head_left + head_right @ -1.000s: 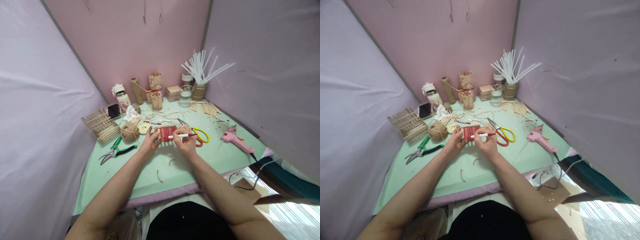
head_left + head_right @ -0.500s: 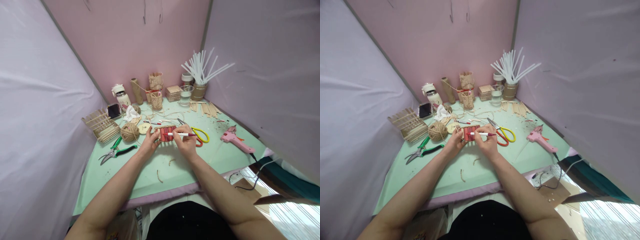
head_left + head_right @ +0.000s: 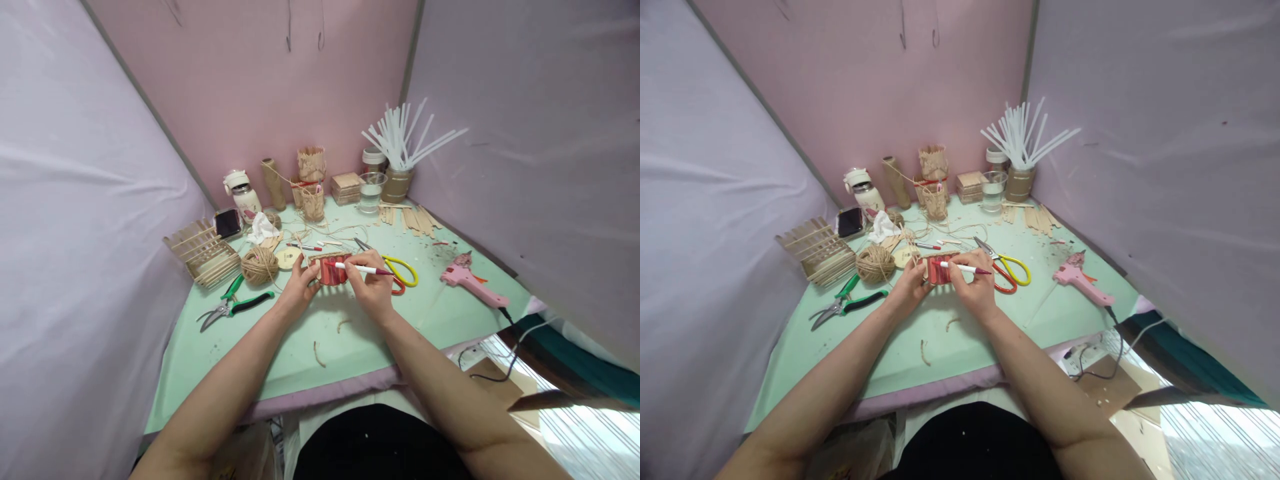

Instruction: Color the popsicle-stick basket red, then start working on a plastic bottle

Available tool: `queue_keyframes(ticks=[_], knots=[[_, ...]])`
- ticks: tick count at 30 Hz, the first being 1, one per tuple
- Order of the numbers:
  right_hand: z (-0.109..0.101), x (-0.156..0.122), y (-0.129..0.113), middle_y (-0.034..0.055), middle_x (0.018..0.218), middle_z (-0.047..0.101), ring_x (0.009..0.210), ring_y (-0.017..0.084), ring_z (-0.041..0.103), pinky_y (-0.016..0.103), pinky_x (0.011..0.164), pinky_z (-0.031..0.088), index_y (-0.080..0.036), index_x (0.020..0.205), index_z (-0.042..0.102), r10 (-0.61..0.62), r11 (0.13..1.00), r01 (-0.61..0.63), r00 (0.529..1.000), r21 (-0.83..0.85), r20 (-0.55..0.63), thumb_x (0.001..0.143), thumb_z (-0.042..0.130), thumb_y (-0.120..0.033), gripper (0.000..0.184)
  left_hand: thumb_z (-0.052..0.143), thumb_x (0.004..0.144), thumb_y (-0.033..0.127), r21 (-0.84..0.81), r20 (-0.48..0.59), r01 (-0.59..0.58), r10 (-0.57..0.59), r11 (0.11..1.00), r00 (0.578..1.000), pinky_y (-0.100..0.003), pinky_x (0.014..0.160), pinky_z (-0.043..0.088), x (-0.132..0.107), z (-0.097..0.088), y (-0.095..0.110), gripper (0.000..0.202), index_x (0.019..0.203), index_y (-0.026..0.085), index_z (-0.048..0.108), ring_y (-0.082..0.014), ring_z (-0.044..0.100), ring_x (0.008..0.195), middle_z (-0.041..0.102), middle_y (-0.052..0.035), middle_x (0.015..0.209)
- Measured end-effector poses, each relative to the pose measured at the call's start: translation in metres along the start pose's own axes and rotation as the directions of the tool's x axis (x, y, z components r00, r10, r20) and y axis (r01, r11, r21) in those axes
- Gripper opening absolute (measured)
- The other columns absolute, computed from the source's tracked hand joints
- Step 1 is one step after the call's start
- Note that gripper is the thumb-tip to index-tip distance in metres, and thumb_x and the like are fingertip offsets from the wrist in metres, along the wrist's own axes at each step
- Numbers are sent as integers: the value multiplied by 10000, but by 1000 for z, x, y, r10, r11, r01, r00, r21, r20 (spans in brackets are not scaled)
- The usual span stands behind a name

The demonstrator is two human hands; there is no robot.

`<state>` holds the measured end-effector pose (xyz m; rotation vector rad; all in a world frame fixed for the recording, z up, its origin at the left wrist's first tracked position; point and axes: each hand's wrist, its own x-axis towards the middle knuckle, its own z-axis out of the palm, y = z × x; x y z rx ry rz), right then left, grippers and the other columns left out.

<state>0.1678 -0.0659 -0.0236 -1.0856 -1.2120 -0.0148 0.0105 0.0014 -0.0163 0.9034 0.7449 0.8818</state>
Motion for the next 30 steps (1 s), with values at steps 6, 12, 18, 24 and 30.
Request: queue_keyframes(ticks=[6,12,18,24,30], knots=[[0,1,0,5,789,730,806,231,654,426,795,482,-269,811,717,0,1000,0,1000,-6,0,963,684,-277,156,977,669,457,3,4,0,0,1000,1000,-379,997,530,-2,2,2,955,1492,286,522,-282,638,1301,666,-116,1437],[0,1,-1,10,820,753,814,230,662,433,801,490,-276,859,750,-2,1000,2,1000,-10,1,971,676,-286,134,984,659,451,-10,12,-4,4,1000,1000,-371,982,529,-2,2,2,954,1477,286,523,-283,630,1311,655,-110,1454],[-1,0,-1,9,779,726,805,230,655,431,794,490,-267,793,712,13,1000,-13,1000,-23,9,961,679,-297,174,974,680,441,-20,15,-8,9,1000,1000,-385,1000,522,-2,2,1,916,1469,289,533,-285,641,1302,671,-111,1431],[-1,1,-2,14,803,736,813,230,660,434,798,505,-271,830,729,19,999,-18,1000,-40,10,972,660,-311,163,968,679,433,-6,5,-10,10,1000,1000,-390,1010,523,-1,1,0,903,1460,281,541,-277,649,1278,678,-110,1406],[-1,1,-1,0,744,696,779,222,647,422,773,488,-265,764,683,4,1000,-4,1000,-20,15,961,657,-289,200,971,668,457,4,10,-6,6,1000,1000,-385,1003,521,-2,2,2,944,1482,289,522,-277,645,1285,674,-108,1419]])
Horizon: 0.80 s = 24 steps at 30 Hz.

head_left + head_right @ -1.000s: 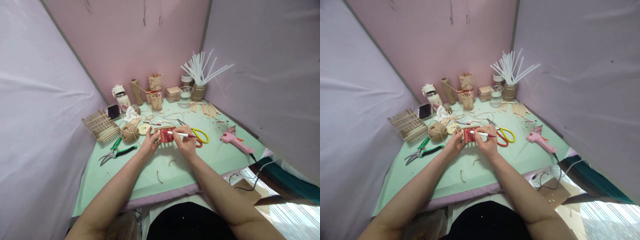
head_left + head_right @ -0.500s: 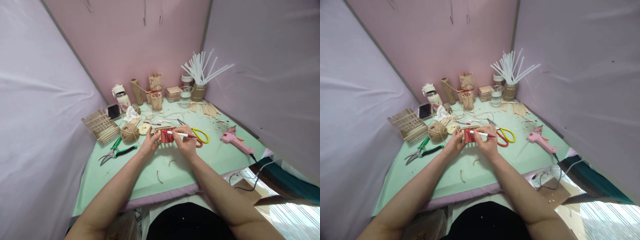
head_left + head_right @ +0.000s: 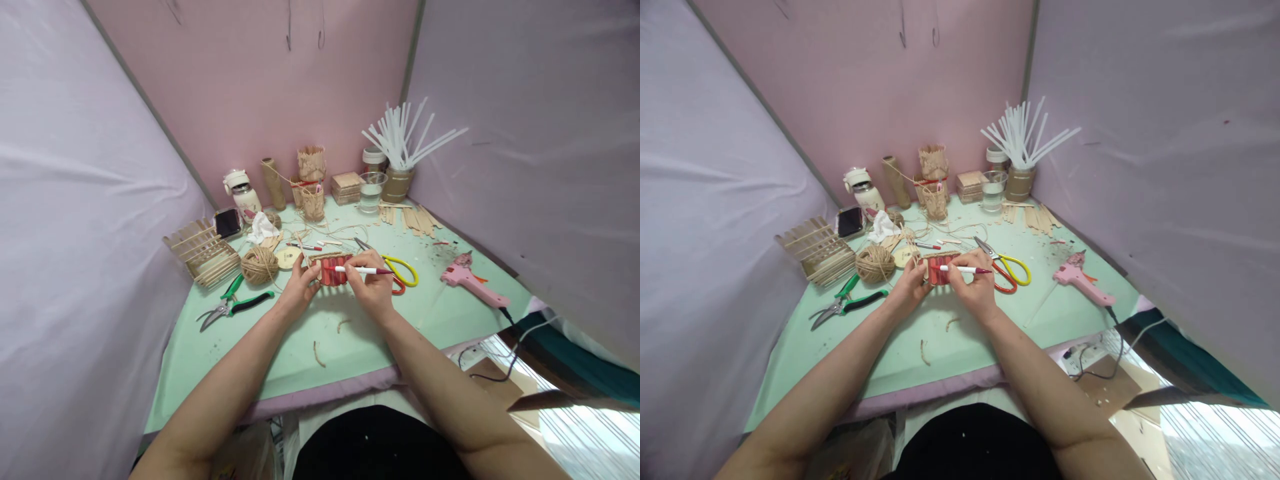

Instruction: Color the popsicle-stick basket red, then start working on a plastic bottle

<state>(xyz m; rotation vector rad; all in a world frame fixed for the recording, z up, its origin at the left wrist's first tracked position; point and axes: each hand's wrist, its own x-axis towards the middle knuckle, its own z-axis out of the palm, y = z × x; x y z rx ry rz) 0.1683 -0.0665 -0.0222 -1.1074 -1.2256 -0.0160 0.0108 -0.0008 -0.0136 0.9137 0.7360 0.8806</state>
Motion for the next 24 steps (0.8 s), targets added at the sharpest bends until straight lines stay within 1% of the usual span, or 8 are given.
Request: queue_keyframes(ticks=[4,8,12,16,21,24], knots=[[0,0,0,9,782,713,794,225,649,424,785,493,-264,796,704,19,1000,-19,1000,-10,-12,962,667,-296,173,965,675,459,15,-11,-2,2,1000,1000,-362,968,535,0,0,0,921,1466,278,530,-267,650,1270,668,-115,1426],[0,0,1,17,796,720,810,232,647,430,795,490,-267,823,724,32,999,-33,999,-32,-39,970,660,-320,169,961,685,451,5,-4,-12,12,1000,1000,-367,981,546,1,0,-1,897,1456,276,539,-275,643,1293,657,-118,1449],[0,-1,2,10,788,698,801,223,635,418,793,478,-259,804,707,25,999,-26,998,-21,-49,961,666,-299,167,959,692,455,3,-9,1,-1,1000,1000,-373,1007,536,1,-1,-1,919,1482,277,523,-276,630,1317,645,-122,1470],[1,-1,3,1,752,665,777,217,622,403,769,466,-253,762,674,19,1000,-19,998,1,-52,946,665,-274,185,956,693,445,-9,-12,2,-2,1000,1000,-392,1039,522,1,-1,-2,903,1469,275,527,-279,634,1307,664,-121,1435],[0,0,1,10,772,691,794,226,627,415,783,475,-260,789,697,42,999,-43,998,-11,-50,951,668,-298,168,962,689,448,-2,-4,-5,5,1000,1000,-379,1011,533,1,-1,-1,868,1434,280,550,-262,648,1272,668,-108,1424],[0,0,1,10,764,686,786,228,623,423,793,480,-263,780,684,57,998,-58,997,-22,-42,947,665,-309,174,967,687,447,-4,2,-7,7,1000,1000,-384,1017,534,1,-1,0,862,1427,278,559,-268,648,1278,672,-111,1416]])
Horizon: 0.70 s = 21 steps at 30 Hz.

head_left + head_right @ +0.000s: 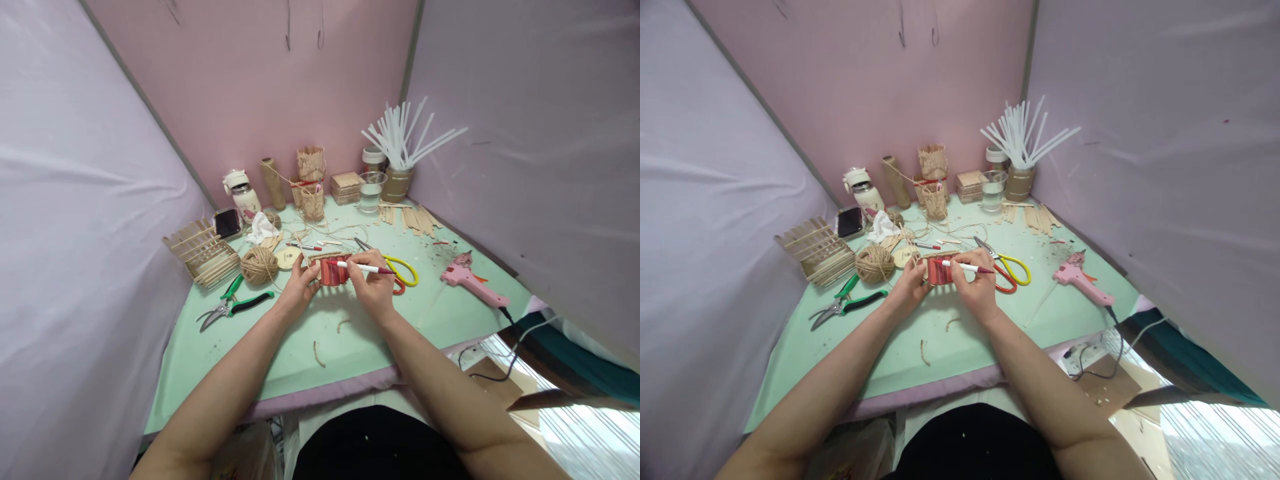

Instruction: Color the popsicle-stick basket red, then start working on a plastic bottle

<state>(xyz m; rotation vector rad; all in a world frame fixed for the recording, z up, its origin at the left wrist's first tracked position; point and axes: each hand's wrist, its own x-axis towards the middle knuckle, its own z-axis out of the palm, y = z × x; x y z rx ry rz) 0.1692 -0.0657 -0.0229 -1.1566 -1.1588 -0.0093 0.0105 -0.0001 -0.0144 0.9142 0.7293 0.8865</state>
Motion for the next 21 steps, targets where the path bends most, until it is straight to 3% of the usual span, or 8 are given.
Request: queue_keyframes(ticks=[6,21], knots=[[0,-1,1,6,740,655,760,220,615,418,780,485,-258,740,647,-10,1000,10,1000,12,12,941,650,-308,207,963,686,438,2,-22,7,-7,1000,1000,-416,1051,518,0,0,-1,882,1452,282,552,-281,643,1291,680,-109,1398],[0,-1,-1,0,740,666,771,221,617,419,782,470,-263,760,676,-24,999,22,999,37,46,945,654,-295,189,971,670,445,-6,-16,17,-17,1000,1000,-379,1009,518,0,1,0,927,1469,292,526,-260,651,1268,675,-105,1414]])
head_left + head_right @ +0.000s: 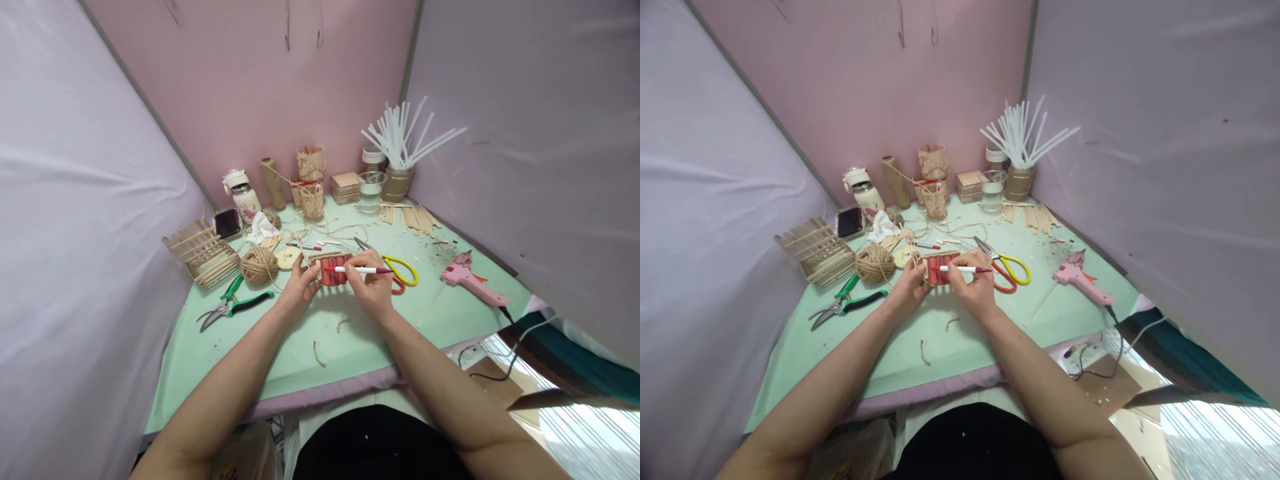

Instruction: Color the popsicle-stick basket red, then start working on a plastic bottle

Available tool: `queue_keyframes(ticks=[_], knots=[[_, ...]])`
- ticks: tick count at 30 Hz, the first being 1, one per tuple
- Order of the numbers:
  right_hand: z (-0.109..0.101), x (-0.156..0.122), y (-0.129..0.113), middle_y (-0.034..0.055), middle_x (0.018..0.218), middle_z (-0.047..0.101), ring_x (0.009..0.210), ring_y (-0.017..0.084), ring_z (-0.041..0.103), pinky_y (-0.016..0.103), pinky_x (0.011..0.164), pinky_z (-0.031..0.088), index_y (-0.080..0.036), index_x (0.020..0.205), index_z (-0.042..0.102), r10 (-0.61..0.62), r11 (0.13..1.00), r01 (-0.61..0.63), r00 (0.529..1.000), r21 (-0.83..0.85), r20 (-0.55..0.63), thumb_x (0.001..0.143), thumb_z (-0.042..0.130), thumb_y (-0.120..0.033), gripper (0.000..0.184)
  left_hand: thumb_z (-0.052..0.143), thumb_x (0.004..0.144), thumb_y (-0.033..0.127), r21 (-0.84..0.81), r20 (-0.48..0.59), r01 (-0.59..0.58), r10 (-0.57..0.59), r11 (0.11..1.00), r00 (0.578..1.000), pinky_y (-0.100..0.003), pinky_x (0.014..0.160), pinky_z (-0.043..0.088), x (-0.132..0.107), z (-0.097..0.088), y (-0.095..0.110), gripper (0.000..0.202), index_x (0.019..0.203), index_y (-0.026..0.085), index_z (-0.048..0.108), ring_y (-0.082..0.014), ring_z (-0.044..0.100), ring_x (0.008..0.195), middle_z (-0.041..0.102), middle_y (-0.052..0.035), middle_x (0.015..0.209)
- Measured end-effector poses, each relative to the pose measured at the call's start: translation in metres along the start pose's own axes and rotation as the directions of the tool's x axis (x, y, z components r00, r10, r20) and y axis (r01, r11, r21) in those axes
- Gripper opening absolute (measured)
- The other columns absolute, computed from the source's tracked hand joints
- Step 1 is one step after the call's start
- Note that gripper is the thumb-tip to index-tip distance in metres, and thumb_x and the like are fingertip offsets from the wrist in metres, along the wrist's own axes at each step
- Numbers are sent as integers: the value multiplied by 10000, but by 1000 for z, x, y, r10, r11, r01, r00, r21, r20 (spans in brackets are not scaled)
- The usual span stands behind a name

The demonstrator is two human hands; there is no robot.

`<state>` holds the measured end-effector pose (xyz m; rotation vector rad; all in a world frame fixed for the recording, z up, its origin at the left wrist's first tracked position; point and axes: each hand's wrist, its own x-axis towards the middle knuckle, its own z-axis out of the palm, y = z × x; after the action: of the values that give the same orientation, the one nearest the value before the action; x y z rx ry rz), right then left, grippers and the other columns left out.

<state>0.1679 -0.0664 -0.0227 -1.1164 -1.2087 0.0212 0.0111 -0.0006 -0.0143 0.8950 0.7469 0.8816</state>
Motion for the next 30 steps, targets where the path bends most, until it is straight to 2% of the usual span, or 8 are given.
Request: queue_keyframes(ticks=[7,12,16,20,26,30], knots=[[1,0,0,4,737,663,769,223,615,421,777,474,-262,757,673,27,1000,-27,1000,4,2,932,653,-309,183,971,676,446,-1,3,-4,4,1000,1000,-392,1021,516,0,0,0,944,1488,290,516,-262,658,1257,678,-106,1406],[0,0,0,4,733,655,758,218,613,414,774,466,-257,741,662,6,1000,-6,1000,5,-5,937,643,-290,200,973,672,460,11,15,-14,14,1000,1000,-358,966,528,0,0,1,892,1432,270,547,-259,664,1234,681,-110,1399],[-1,1,1,10,760,672,775,223,619,417,781,471,-256,765,667,27,1000,-27,999,-14,-26,944,660,-312,187,961,691,457,8,19,-15,15,1000,1000,-369,989,526,0,0,0,852,1423,286,559,-266,653,1263,683,-103,1400],[-1,0,2,3,729,652,754,221,611,416,767,469,-256,732,638,1,1000,-1,1000,0,-8,938,636,-286,208,962,676,458,8,-3,-9,9,1000,1000,-380,1005,522,1,0,-1,921,1473,298,529,-258,657,1241,688,-97,1368],[-1,0,2,7,746,655,765,223,615,416,770,476,-260,760,649,13,1000,-14,1000,-24,-26,947,643,-301,192,960,693,470,11,15,-16,16,1000,1000,-365,993,527,0,-1,0,861,1433,291,558,-272,645,1283,672,-103,1421],[-1,1,2,-2,726,647,752,218,610,409,764,468,-257,729,622,-18,1000,18,1000,3,-17,936,636,-256,207,967,682,480,11,22,-15,14,1000,1000,-360,985,523,0,-1,0,881,1434,281,554,-266,645,1273,671,-105,1418]])
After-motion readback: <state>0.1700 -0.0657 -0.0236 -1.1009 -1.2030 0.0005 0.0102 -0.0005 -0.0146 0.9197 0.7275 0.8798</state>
